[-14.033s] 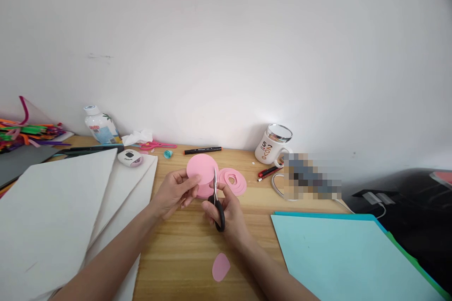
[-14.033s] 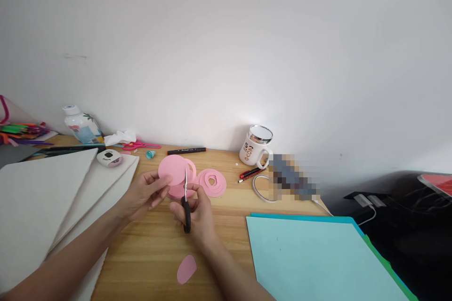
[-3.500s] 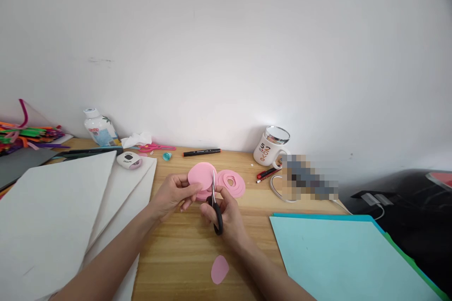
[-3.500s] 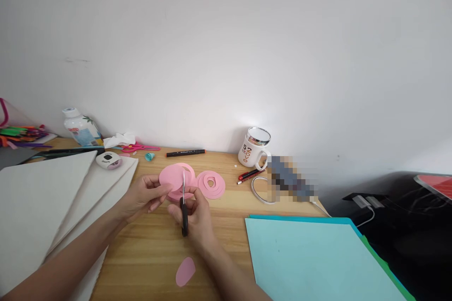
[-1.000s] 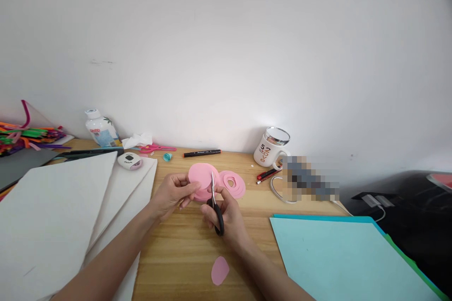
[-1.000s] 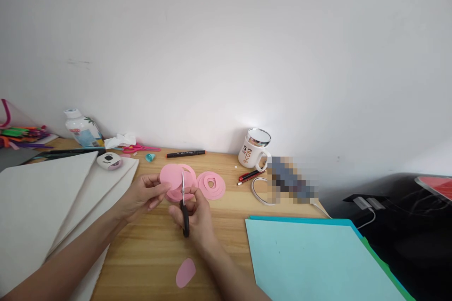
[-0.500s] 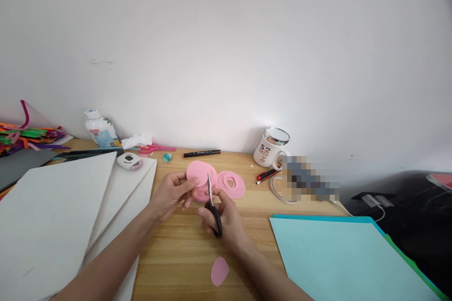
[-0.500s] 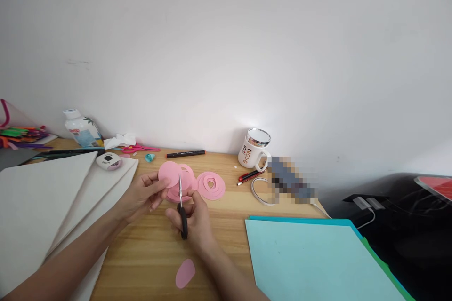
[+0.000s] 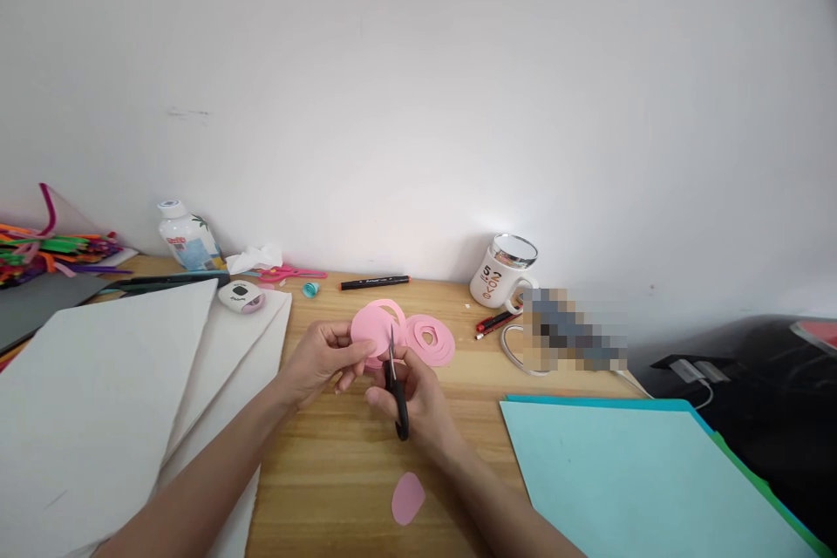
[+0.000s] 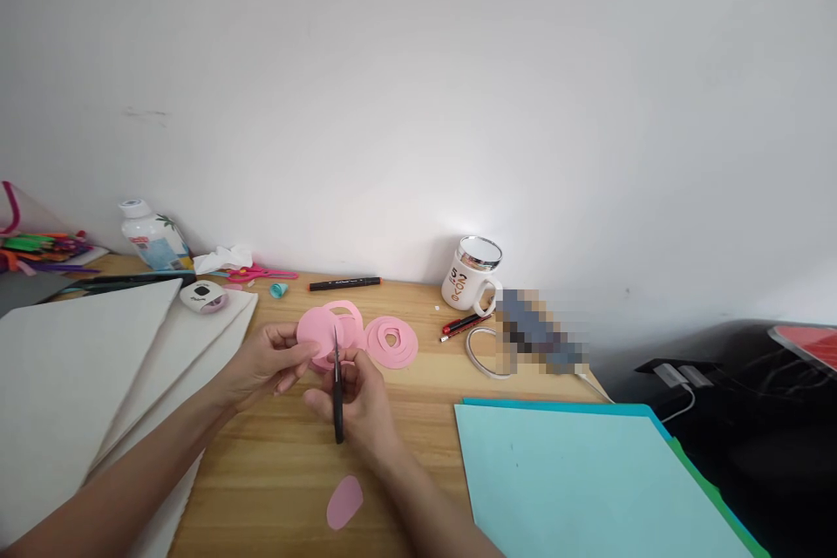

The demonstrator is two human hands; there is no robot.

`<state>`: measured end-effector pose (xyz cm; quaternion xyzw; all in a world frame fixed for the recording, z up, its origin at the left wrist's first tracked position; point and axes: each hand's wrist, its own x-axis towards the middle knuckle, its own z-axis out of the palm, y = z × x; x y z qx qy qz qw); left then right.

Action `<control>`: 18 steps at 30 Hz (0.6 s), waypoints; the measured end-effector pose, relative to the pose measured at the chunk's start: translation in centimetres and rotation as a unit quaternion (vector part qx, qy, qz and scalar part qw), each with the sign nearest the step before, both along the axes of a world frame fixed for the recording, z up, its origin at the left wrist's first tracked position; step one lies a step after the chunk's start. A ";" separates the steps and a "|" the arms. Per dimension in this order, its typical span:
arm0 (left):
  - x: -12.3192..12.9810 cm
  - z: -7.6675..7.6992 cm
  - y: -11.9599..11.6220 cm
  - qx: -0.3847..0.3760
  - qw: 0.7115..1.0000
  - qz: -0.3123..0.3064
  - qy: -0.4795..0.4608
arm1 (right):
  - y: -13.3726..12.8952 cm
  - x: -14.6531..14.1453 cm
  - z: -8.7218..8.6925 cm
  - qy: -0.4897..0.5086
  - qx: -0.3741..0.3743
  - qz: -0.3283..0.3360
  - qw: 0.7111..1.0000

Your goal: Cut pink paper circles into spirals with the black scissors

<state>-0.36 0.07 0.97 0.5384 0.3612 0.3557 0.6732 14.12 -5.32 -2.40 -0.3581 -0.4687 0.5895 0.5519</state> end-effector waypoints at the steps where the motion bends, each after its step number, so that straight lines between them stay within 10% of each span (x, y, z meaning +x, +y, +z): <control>1: 0.0 0.0 0.0 0.001 1.000 -0.001 0.000 | 0.0 0.0 0.0 -0.001 -0.001 0.003 1.000; 18: 0.0 0.2 0.2 0.013 1.000 0.015 -0.003 | -0.4 0.4 -0.2 -0.064 -0.004 0.001 0.998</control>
